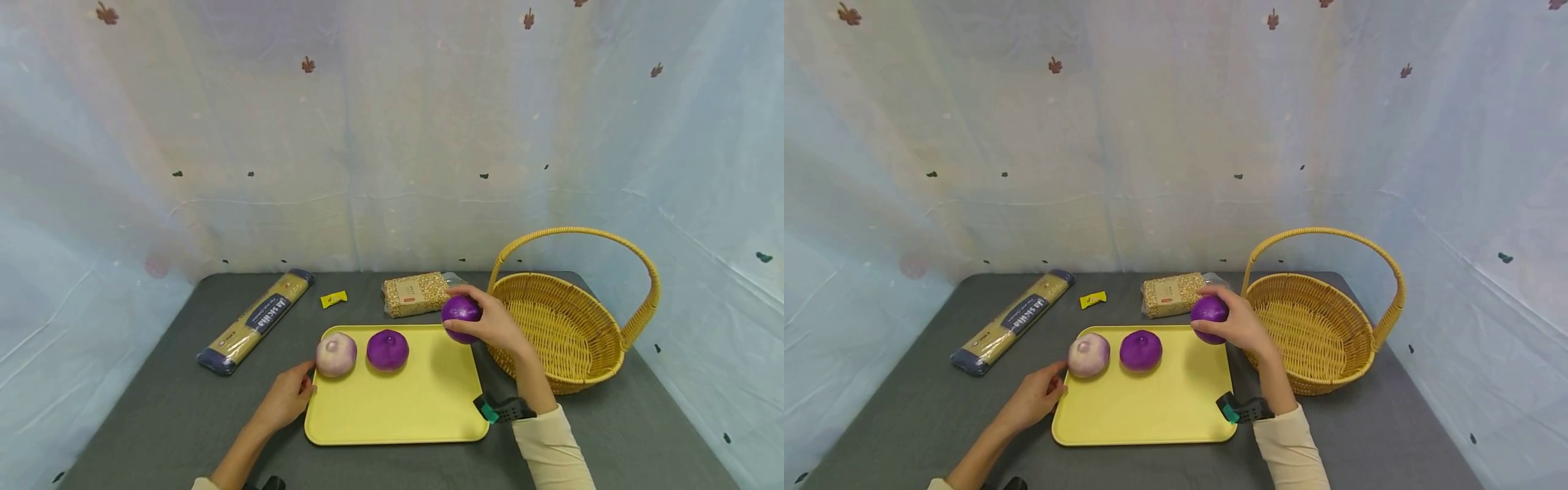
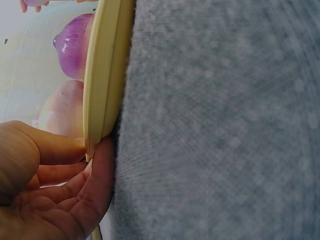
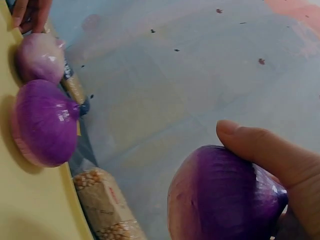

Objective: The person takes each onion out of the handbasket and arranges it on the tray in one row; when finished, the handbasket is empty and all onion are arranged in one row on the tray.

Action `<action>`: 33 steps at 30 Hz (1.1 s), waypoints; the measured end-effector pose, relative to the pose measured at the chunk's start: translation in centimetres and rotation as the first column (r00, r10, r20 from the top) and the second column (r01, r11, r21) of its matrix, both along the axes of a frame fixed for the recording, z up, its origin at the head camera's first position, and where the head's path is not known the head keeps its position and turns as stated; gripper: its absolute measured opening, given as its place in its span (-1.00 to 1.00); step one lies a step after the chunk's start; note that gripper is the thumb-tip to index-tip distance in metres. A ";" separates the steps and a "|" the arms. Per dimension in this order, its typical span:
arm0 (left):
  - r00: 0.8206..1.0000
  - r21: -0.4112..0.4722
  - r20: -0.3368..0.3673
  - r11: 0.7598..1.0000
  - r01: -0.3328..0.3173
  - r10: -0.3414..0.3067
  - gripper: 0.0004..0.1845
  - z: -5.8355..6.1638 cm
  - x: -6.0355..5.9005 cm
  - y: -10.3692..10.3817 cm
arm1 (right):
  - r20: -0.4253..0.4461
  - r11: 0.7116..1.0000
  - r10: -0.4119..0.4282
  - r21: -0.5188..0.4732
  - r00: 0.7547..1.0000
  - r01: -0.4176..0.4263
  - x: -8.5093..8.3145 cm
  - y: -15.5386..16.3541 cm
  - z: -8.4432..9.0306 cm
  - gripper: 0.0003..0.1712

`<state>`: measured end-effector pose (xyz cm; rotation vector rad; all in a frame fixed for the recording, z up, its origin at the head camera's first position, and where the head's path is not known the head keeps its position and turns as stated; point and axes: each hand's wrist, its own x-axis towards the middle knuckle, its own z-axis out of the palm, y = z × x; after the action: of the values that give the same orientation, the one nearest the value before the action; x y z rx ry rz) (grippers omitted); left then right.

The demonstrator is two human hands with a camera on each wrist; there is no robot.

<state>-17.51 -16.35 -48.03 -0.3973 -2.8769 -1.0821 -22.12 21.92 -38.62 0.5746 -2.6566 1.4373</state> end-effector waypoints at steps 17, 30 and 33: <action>1.000 0.013 -0.005 1.000 0.005 -0.005 -0.62 -0.3 0.0 -0.1 | 0.083 0.999 0.001 0.048 0.997 -0.005 -1.1 -1.6 -4.0 -0.31; 1.000 0.004 0.002 1.000 -0.004 0.004 -0.62 -0.1 0.0 0.0 | 0.134 0.999 0.010 0.051 0.991 -0.017 -1.2 -2.3 -6.2 -0.34; 1.000 0.005 0.001 1.000 -0.006 0.006 -0.62 -0.2 0.0 -0.1 | 0.131 0.997 0.010 0.069 0.991 -0.019 -1.3 -2.4 -6.5 -0.32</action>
<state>-17.53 -16.41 -48.21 -0.3877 -2.8739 -1.0885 -23.39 19.47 -45.11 0.5231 -2.8187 1.4387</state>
